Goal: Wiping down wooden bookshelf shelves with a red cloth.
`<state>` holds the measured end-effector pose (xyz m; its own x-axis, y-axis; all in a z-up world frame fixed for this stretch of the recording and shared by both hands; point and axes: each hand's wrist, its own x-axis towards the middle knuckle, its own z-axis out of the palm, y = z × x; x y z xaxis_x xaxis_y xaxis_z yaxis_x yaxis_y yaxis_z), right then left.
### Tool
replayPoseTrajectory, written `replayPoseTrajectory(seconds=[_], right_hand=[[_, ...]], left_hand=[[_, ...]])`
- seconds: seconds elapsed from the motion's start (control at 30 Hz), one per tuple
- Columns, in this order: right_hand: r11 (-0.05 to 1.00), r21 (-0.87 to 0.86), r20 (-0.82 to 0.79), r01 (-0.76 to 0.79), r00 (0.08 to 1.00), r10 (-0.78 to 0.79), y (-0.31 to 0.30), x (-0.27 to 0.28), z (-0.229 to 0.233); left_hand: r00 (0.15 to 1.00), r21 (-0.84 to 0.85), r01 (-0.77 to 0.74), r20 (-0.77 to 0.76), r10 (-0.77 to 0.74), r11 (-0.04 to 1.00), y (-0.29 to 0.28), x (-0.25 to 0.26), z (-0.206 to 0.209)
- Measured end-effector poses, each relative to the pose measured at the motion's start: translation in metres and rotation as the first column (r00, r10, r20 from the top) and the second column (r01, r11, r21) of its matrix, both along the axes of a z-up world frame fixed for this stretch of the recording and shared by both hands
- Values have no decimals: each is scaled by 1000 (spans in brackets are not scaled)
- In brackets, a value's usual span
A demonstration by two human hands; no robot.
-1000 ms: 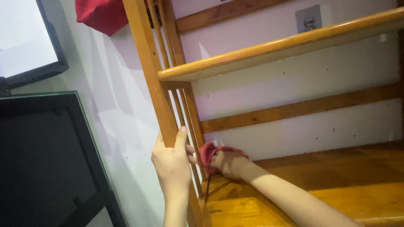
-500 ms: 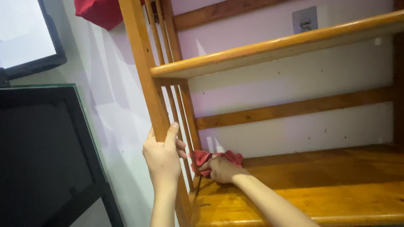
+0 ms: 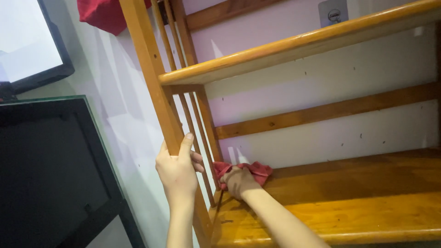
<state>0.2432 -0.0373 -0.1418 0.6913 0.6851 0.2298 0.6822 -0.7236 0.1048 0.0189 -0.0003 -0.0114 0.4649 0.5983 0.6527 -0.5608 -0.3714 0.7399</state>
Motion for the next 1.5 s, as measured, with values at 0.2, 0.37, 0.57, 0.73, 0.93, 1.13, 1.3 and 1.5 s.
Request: replayPoseTrajectory(seconds=[0.2,0.37,0.57,0.73,0.93,1.13,1.3,1.5], right_hand=[[991,133,-65,26,998,-17,1,19,-14],[970,244,-143,-4,989,40,-20,-7,-7],[911,408,-130,-66,983,130,-37,-5,-20],[893,449,-220,-26,966,139,-39,-34,-1],[994,109,-96,-9,995,19,-7,-9,-10],[983,165,-76,78,995,-67,1,-15,-10],[885,447,-99,133,990,-99,8,11,-25],[716,676,-244,175,970,-6,0,32,-35]], left_hand=[[1000,5,8,25,-8,1000,1,5,-3],[998,15,29,49,-29,999,3,0,-5],[999,21,21,43,-22,1000,-2,0,-5],[1000,36,-12,10,11,999,-4,-5,-1],[1000,16,-27,0,27,1000,-3,-1,-2],[1000,-2,7,15,-7,1000,-4,0,-3],[998,23,11,65,-12,1000,-4,-1,-2],[999,21,-35,-28,35,999,-6,-5,0]])
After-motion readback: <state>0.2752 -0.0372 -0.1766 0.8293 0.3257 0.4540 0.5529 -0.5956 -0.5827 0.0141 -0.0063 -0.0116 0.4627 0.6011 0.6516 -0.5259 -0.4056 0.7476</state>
